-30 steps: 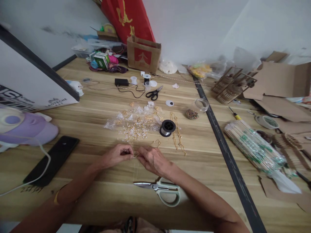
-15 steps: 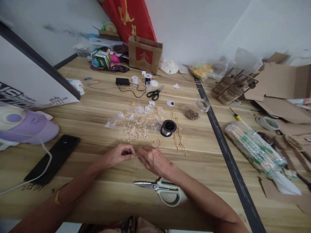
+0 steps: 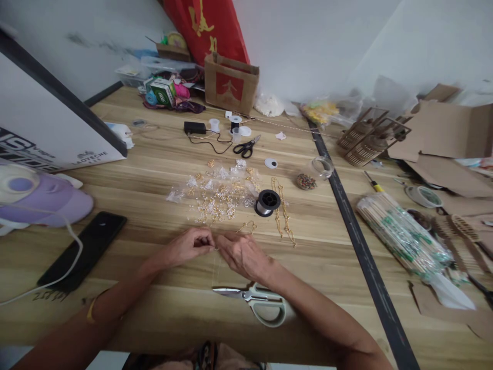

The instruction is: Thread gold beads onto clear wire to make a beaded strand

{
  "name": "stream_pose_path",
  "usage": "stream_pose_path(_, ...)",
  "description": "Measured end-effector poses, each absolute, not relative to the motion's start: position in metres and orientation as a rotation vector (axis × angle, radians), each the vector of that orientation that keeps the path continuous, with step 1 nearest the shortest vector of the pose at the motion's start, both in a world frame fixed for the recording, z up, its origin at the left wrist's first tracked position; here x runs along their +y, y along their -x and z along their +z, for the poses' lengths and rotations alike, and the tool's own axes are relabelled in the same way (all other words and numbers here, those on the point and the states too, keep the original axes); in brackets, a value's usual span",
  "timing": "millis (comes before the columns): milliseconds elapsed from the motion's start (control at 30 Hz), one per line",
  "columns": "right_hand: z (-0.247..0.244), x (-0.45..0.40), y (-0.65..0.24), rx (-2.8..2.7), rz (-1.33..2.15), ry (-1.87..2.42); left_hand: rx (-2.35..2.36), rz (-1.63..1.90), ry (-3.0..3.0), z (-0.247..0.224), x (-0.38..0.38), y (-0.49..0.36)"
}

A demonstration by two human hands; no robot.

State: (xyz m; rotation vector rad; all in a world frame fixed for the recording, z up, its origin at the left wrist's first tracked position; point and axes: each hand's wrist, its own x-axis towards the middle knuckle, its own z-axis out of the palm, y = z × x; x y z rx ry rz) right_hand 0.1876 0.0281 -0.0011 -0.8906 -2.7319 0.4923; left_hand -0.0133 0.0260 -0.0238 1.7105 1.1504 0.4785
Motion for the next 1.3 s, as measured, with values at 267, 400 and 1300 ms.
stream_pose_path(267,-0.004,0.028,-0.186,-2.730,0.534,0.861,1.176,0.473,-1.751,-0.023,0.026,0.012)
stream_pose_path(400,-0.005,0.029,-0.187,-2.682,0.581,0.877,1.176,0.491,-1.732,-0.023,0.026,0.012)
stream_pose_path(1300,-0.006,0.031,-0.190,-2.732,0.515,0.879,1.054,0.542,-1.560,-0.030,0.028,0.016)
